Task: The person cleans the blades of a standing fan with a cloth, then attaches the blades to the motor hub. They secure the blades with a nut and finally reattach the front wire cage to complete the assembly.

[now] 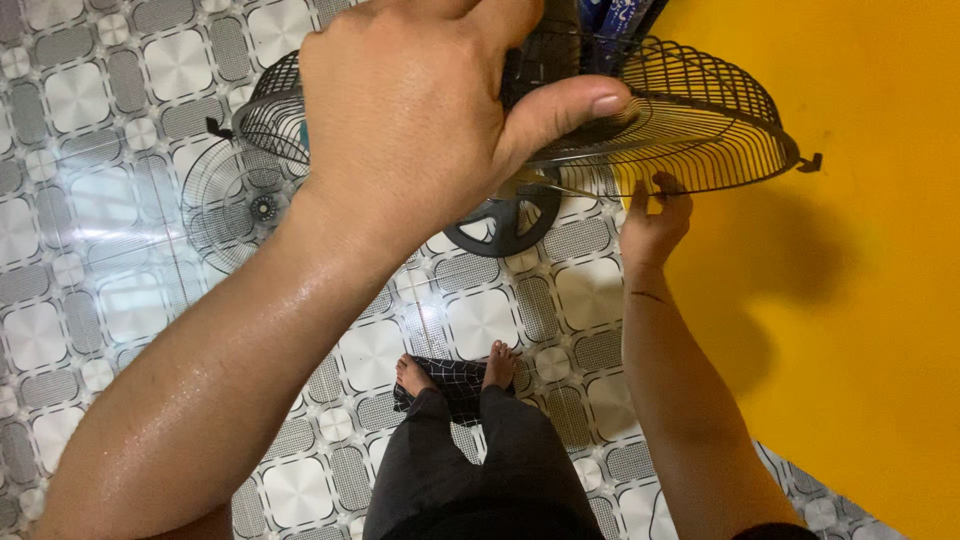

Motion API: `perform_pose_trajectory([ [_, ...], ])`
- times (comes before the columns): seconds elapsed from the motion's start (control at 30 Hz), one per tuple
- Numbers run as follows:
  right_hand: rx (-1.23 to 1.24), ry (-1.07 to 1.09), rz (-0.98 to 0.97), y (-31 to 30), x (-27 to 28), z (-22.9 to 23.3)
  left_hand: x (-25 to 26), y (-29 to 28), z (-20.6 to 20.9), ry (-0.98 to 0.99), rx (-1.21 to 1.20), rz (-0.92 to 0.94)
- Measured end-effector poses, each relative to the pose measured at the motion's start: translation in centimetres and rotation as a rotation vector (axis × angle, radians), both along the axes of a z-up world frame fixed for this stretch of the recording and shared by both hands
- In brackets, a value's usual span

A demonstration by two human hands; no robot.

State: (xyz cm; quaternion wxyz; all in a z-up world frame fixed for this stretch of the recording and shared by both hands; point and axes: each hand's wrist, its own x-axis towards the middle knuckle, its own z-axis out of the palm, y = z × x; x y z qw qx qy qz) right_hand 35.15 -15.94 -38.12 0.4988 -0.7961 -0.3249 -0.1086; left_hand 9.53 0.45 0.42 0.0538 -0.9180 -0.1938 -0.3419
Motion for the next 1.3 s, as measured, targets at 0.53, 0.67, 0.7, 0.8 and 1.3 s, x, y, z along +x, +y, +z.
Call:
perform_pose_trajectory([
  [0.53,-0.106,0.01,-0.03,-0.3,1.8,1.0,0.3,-1.1,-0.3,0.017,0.001,0.021],
  [0.67,-0.228,0.106,-0.058,0.2,1.6,2.4,0.3,-1.3,-0.5,0.001,0.018,0.026],
  [0.7,-0.194,0.064,-0.057,0.3,1.5,2.6,0.3,-1.4,-0.5,-0.013,0.04,0.027],
  [0.8,-0.128,-0.01,-0.058,0.5,1.5,2.6,0.4,-1.3,-0.7,-0.003,0.038,0.04],
  [1.3,0.087,0.146,-0.02,-1.5,0.8,-1.3,0.2,-1.1,-0.8,-0.102,0.02,0.023],
])
